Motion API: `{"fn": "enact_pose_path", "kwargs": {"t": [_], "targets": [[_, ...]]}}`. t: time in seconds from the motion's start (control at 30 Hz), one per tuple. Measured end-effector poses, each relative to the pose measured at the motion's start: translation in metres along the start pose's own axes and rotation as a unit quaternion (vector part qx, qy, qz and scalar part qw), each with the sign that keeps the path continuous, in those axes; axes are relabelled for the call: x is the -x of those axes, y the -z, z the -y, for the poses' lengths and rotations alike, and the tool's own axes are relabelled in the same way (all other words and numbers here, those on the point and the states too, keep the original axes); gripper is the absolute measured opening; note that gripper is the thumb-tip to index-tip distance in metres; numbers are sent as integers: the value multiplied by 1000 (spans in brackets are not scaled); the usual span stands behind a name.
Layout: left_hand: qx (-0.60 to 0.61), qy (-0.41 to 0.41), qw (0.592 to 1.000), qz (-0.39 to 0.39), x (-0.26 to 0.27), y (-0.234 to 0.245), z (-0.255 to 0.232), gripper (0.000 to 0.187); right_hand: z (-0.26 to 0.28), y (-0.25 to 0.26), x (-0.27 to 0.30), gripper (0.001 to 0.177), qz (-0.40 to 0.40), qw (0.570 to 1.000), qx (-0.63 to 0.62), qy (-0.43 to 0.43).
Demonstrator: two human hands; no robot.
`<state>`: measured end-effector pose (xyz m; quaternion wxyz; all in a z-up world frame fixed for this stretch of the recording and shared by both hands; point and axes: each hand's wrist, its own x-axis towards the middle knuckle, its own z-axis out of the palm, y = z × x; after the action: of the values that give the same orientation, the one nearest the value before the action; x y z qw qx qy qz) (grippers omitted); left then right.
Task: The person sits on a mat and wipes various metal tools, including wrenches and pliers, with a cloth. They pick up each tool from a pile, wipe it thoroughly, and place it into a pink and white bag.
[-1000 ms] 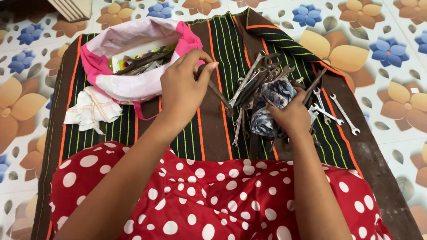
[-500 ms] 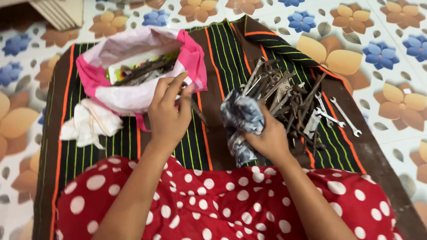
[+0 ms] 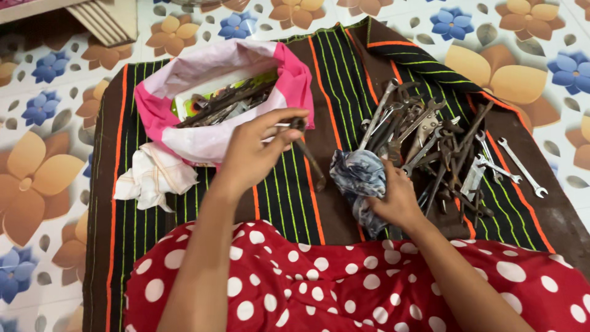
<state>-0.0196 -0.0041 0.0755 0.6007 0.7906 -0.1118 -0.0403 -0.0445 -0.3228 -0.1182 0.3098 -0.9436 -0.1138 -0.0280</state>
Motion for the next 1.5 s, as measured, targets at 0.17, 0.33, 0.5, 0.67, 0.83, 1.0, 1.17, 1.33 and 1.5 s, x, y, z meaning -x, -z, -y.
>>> {"fn": "enact_pose_path", "kwargs": {"t": [0.17, 0.33, 0.5, 0.67, 0.83, 1.0, 1.17, 1.33, 1.5], "targets": [[-4, -50, 999, -22, 6, -18, -11, 29, -12, -5, 5, 79, 45, 936, -321, -138], [-69, -34, 997, -15, 14, -23, -27, 32, -13, 9, 12, 55, 55, 851, -451, -263], [-49, -65, 997, -5, 15, -26, -25, 31, -27, 15, 11, 35, 42, 743, -573, -344], [-53, -101, 992, -58, 17, -35, -20, 33, -31, 18, 5, 29, -5, 712, -605, -355], [-9, -102, 992, -74, 19, -36, -14, 33, -50, 14, -13, 23, -28, 743, -609, -276], [-22, -169, 982, -77, 20, -38, -12, 34, -61, -1, -11, 25, -43, 717, -658, -229], [-56, -184, 979, -64, 18, -43, -11, 39, -1, 18, 2, 42, -43, 722, -671, -164], [-54, -174, 982, -46, 17, -58, -5, 38, 39, 49, -5, 40, -85, 738, -666, -72], [-8, -215, 976, -30, 15, -65, 0, 35, 52, 62, 2, 41, -135, 891, -433, 11]]}}
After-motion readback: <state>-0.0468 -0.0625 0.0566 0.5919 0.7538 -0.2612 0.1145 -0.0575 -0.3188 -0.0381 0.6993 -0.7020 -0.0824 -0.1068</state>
